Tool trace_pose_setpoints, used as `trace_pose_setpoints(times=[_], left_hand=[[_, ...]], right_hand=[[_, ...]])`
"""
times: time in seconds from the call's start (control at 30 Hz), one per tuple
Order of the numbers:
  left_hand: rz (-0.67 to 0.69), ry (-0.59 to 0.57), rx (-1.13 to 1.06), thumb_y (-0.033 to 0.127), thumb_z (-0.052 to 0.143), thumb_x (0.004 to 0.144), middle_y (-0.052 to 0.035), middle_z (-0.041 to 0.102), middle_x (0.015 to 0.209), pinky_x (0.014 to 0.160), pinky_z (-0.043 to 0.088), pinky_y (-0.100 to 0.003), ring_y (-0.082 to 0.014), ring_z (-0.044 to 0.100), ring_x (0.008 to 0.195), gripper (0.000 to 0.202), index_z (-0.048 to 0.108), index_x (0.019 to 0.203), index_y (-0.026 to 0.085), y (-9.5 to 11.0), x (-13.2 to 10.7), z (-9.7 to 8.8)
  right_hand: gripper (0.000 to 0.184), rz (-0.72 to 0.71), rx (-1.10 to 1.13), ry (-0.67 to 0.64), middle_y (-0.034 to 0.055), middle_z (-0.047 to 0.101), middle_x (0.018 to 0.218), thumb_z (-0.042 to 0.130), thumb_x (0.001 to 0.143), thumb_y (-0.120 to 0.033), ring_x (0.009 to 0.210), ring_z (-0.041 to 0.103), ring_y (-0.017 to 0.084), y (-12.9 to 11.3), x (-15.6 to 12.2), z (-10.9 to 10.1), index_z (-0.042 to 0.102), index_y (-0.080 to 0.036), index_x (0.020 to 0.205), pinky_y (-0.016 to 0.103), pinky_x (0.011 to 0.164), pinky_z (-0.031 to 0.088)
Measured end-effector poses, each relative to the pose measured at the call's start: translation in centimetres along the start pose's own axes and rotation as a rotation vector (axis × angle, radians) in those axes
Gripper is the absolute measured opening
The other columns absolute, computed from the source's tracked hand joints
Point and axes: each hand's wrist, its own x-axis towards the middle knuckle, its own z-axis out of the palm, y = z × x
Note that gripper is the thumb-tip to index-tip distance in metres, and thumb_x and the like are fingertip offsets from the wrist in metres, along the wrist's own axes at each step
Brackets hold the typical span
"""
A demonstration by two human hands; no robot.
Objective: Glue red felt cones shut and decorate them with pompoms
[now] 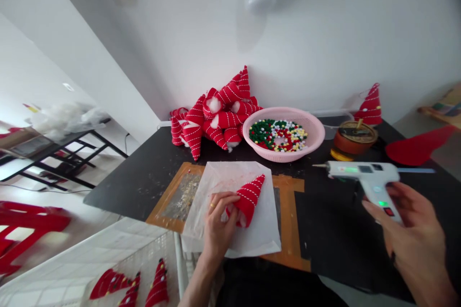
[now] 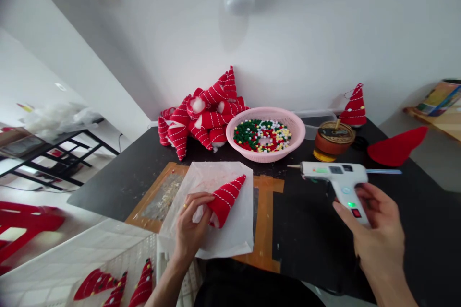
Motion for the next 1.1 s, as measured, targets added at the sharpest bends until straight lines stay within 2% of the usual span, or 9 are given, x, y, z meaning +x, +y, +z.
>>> trace_pose_setpoints(times=[0.07, 0.17, 0.27, 0.47, 0.6, 0.73, 0.87, 0.97, 1.1], left_hand=[[0.046, -0.002, 0.026, 0.007, 0.055, 0.090, -0.0040, 0.069, 0.102, 0.091, 0.050, -0.036, -0.0203, 0.063, 0.099, 0.026, 0.072, 0.098, 0.024, 0.0, -0.3, 0.2], [0.084, -0.003, 0.047, 0.005, 0.054, 0.088, -0.0042, 0.069, 0.103, 0.089, 0.050, -0.037, -0.0207, 0.062, 0.099, 0.028, 0.072, 0.097, 0.025, 0.0, -0.6, 0.4], [0.122, -0.001, 0.072, 0.004, 0.055, 0.085, -0.0048, 0.069, 0.104, 0.090, 0.051, -0.039, -0.0221, 0.061, 0.102, 0.028, 0.072, 0.094, 0.025, 0.0, -0.7, 0.4], [0.109, -0.074, 0.041, 0.004, 0.054, 0.083, -0.0070, 0.070, 0.119, 0.102, 0.050, -0.049, -0.0276, 0.055, 0.125, 0.027, 0.070, 0.092, 0.023, -0.2, -0.4, 0.1], [0.009, -0.092, -0.081, 0.007, 0.053, 0.084, -0.0079, 0.071, 0.118, 0.107, 0.046, -0.052, -0.0283, 0.056, 0.126, 0.023, 0.069, 0.092, 0.023, -0.2, -0.2, 0.0], [-0.152, -0.145, -0.273, 0.016, 0.059, 0.085, -0.0099, 0.066, 0.127, 0.110, 0.044, -0.049, -0.0289, 0.059, 0.126, 0.028, 0.066, 0.112, 0.023, -0.3, -0.2, -0.3], [-0.239, -0.190, -0.402, 0.031, 0.060, 0.089, -0.0122, 0.062, 0.134, 0.112, 0.043, -0.048, -0.0327, 0.055, 0.131, 0.034, 0.064, 0.122, 0.022, -0.3, -0.4, -0.8], [-0.224, -0.182, -0.353, 0.036, 0.055, 0.095, -0.0115, 0.062, 0.135, 0.112, 0.042, -0.048, -0.0315, 0.055, 0.131, 0.035, 0.063, 0.126, 0.023, -0.2, -0.4, -0.8], [-0.101, -0.237, -0.189, 0.030, 0.056, 0.097, -0.0119, 0.062, 0.133, 0.108, 0.044, -0.048, -0.0295, 0.057, 0.126, 0.030, 0.066, 0.125, 0.024, 0.1, -0.3, -0.6]], right_hand=[[0.053, 0.027, 0.131, -0.023, 0.0082, 0.064, 0.113, 0.085, 0.071, -0.038, 0.104, 0.066, 0.038, -0.4, -0.1, -0.1, 0.062, -0.036, 0.118, 0.055, 0.096, 0.051], [0.036, 0.117, 0.215, -0.275, 0.0035, 0.066, 0.084, 0.089, 0.064, -0.039, 0.074, 0.067, 0.030, -0.1, 0.7, -0.2, 0.068, -0.033, 0.093, 0.050, 0.073, 0.058], [0.032, 0.209, 0.194, -0.542, 0.0039, 0.069, 0.081, 0.092, 0.060, -0.039, 0.067, 0.066, 0.026, -0.4, 1.4, 0.5, 0.069, -0.027, 0.080, 0.043, 0.062, 0.057], [0.031, 0.281, 0.343, -0.841, 0.0050, 0.068, 0.092, 0.089, 0.069, -0.034, 0.073, 0.064, 0.023, -4.5, 0.7, 5.1, 0.068, -0.025, 0.091, 0.037, 0.066, 0.056], [0.027, 0.283, 0.456, -1.064, 0.0064, 0.067, 0.106, 0.083, 0.075, -0.036, 0.097, 0.064, 0.027, -5.5, 0.2, 8.9, 0.067, -0.026, 0.095, 0.041, 0.088, 0.055], [0.023, 0.358, 0.478, -1.177, 0.0045, 0.067, 0.097, 0.080, 0.080, -0.033, 0.094, 0.064, 0.024, -3.9, -0.9, 10.8, 0.067, -0.024, 0.097, 0.040, 0.089, 0.053], [0.023, 0.431, 0.452, -1.238, 0.0057, 0.068, 0.091, 0.079, 0.082, -0.033, 0.088, 0.065, 0.024, -2.6, -1.7, 10.5, 0.068, -0.020, 0.098, 0.039, 0.085, 0.052], [0.023, 0.392, 0.418, -1.263, 0.0068, 0.069, 0.090, 0.077, 0.084, -0.034, 0.087, 0.065, 0.025, -2.5, -1.6, 10.1, 0.069, -0.019, 0.099, 0.040, 0.084, 0.051], [0.023, 0.334, 0.343, -1.256, 0.0064, 0.071, 0.088, 0.076, 0.084, -0.037, 0.087, 0.065, 0.025, -2.7, -1.6, 10.0, 0.069, -0.019, 0.097, 0.039, 0.085, 0.048]])
